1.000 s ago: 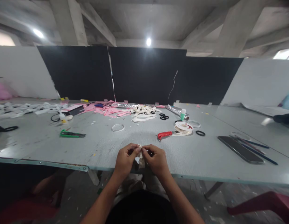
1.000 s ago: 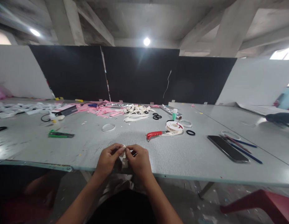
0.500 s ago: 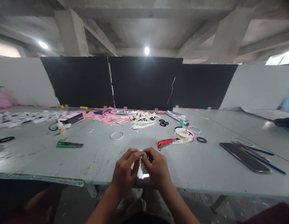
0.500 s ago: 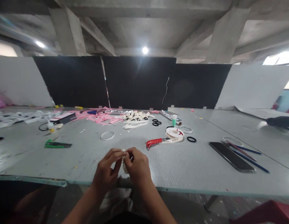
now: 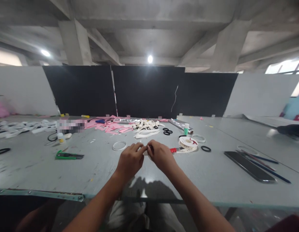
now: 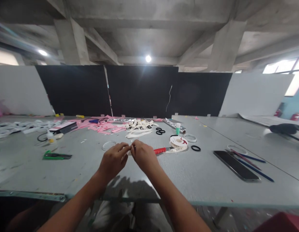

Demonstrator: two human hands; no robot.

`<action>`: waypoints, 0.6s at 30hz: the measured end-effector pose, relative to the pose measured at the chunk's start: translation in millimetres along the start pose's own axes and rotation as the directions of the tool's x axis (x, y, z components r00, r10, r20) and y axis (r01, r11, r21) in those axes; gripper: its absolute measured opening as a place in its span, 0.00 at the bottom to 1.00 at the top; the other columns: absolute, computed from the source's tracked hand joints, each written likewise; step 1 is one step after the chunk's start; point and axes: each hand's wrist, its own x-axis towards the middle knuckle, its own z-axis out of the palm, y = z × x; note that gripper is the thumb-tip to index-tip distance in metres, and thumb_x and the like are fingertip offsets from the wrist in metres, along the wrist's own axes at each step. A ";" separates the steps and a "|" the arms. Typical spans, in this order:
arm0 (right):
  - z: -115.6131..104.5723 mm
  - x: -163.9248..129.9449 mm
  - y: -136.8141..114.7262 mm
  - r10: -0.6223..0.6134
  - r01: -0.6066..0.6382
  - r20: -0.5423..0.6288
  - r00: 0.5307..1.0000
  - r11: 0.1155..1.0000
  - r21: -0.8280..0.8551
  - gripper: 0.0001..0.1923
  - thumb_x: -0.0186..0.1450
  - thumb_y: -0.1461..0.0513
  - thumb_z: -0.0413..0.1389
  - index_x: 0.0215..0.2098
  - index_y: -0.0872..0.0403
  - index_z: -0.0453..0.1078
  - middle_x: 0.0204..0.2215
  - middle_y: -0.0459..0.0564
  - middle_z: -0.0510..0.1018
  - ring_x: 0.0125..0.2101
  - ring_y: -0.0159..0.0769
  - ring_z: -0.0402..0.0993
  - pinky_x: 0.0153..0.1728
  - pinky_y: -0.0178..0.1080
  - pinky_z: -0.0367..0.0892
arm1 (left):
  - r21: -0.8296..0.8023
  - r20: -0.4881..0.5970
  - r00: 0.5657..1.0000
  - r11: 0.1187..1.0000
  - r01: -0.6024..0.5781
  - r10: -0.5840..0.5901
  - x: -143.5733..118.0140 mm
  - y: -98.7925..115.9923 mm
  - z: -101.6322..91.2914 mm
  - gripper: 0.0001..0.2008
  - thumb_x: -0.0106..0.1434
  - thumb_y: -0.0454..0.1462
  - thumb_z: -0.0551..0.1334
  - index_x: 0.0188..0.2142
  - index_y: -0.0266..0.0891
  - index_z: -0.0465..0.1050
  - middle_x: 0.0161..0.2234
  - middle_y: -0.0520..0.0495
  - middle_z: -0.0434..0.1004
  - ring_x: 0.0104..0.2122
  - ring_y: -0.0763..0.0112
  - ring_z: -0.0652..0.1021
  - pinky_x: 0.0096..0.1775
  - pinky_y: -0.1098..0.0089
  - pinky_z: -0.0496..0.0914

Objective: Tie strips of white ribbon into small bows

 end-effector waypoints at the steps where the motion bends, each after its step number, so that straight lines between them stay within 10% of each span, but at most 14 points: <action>1: 1.4 7.0 5.4 -0.014 0.014 0.002 1.000 1.000 -0.005 0.09 0.66 0.60 0.48 0.35 0.52 0.69 0.25 0.48 0.75 0.24 0.33 0.68 0.27 0.34 0.54 | -0.064 0.012 1.000 0.998 0.021 -0.021 6.6 -3.9 3.1 0.17 0.58 0.28 0.54 0.43 0.41 0.73 0.42 0.44 0.75 0.40 0.63 0.74 0.43 0.64 0.67; 8: 11.6 51.1 41.4 0.017 -0.006 -0.078 0.997 0.991 0.135 0.11 0.65 0.58 0.48 0.37 0.53 0.70 0.24 0.45 0.73 0.24 0.32 0.66 0.28 0.32 0.55 | -0.606 0.059 0.919 0.718 0.343 -0.389 54.8 -26.4 40.8 0.14 0.61 0.42 0.56 0.39 0.40 0.77 0.32 0.47 0.79 0.28 0.69 0.73 0.32 0.71 0.66; 18: 34.7 49.8 69.5 0.100 -0.041 -0.220 0.970 0.966 0.257 0.13 0.65 0.56 0.49 0.38 0.54 0.71 0.26 0.46 0.74 0.26 0.31 0.68 0.32 0.34 0.61 | -0.829 0.216 0.870 0.389 0.403 -0.443 65.0 -31.2 89.9 0.18 0.56 0.39 0.58 0.44 0.36 0.76 0.36 0.44 0.78 0.30 0.71 0.74 0.30 0.73 0.66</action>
